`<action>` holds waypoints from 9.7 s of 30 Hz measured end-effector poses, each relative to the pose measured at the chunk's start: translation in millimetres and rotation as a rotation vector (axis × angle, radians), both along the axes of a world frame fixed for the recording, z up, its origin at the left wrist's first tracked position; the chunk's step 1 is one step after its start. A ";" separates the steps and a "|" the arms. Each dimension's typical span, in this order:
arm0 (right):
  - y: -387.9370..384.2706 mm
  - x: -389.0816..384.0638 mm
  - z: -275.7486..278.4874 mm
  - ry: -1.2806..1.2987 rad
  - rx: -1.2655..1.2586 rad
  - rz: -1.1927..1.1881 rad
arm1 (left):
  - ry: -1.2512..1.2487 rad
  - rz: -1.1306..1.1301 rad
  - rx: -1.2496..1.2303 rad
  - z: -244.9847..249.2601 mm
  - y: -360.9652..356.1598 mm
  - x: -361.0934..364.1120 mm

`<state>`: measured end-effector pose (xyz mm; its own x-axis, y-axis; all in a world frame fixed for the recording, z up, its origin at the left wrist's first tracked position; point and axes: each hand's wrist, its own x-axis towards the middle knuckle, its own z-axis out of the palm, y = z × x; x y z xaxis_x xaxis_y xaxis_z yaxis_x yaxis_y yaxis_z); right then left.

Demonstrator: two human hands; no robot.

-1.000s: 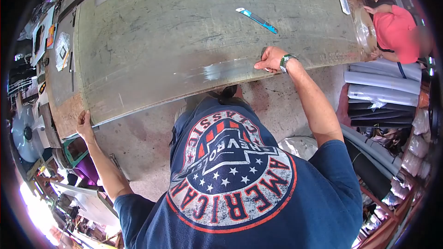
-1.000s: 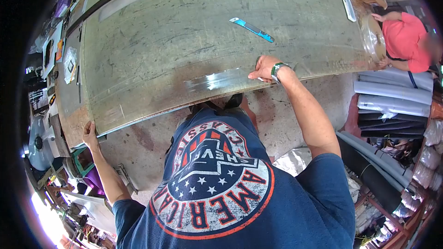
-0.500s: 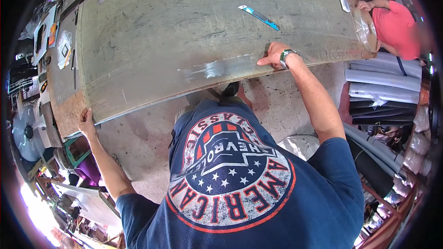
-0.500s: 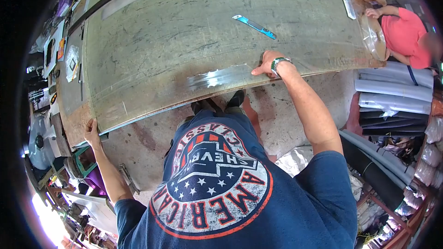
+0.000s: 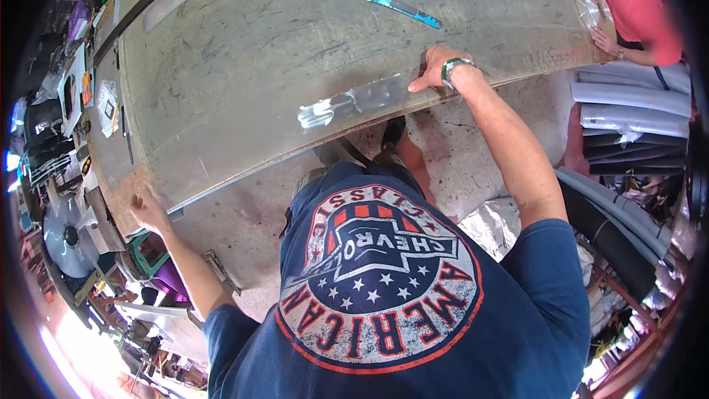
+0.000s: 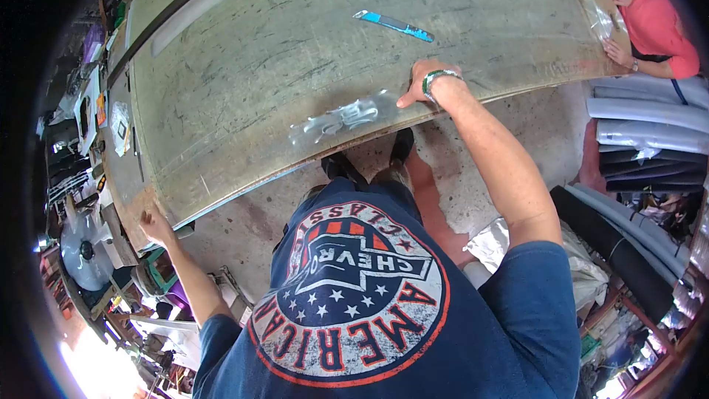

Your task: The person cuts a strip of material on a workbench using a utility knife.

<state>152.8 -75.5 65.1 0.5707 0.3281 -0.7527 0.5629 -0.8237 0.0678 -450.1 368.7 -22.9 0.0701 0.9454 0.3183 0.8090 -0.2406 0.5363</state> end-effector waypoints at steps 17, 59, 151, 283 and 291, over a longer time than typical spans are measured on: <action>-9.7 4.1 -0.8 0.009 0.067 -0.011 | 0.383 -1.845 -0.364 37.3 -273.7 480.2; -43.3 79.0 22.6 -0.007 1.167 -0.214 | 0.490 -1.815 -0.364 40.9 -272.0 485.8; -60.9 1.1 -86.1 -0.570 0.993 0.522 | 0.120 -1.080 -0.131 36.4 -281.7 421.2; -18.1 7.7 -35.8 -0.227 0.784 0.024 | -0.060 -0.718 -0.142 17.1 -357.0 468.1; -3.6 9.5 -30.0 -0.243 0.751 0.048 | -0.120 -0.731 -0.184 15.2 -356.4 462.7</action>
<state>162.3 -79.2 35.1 0.6631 0.7275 -0.1761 0.6398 -0.6730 -0.3711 12.5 12.3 -7.7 0.6734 0.7103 0.2050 0.4122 -0.5909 0.6935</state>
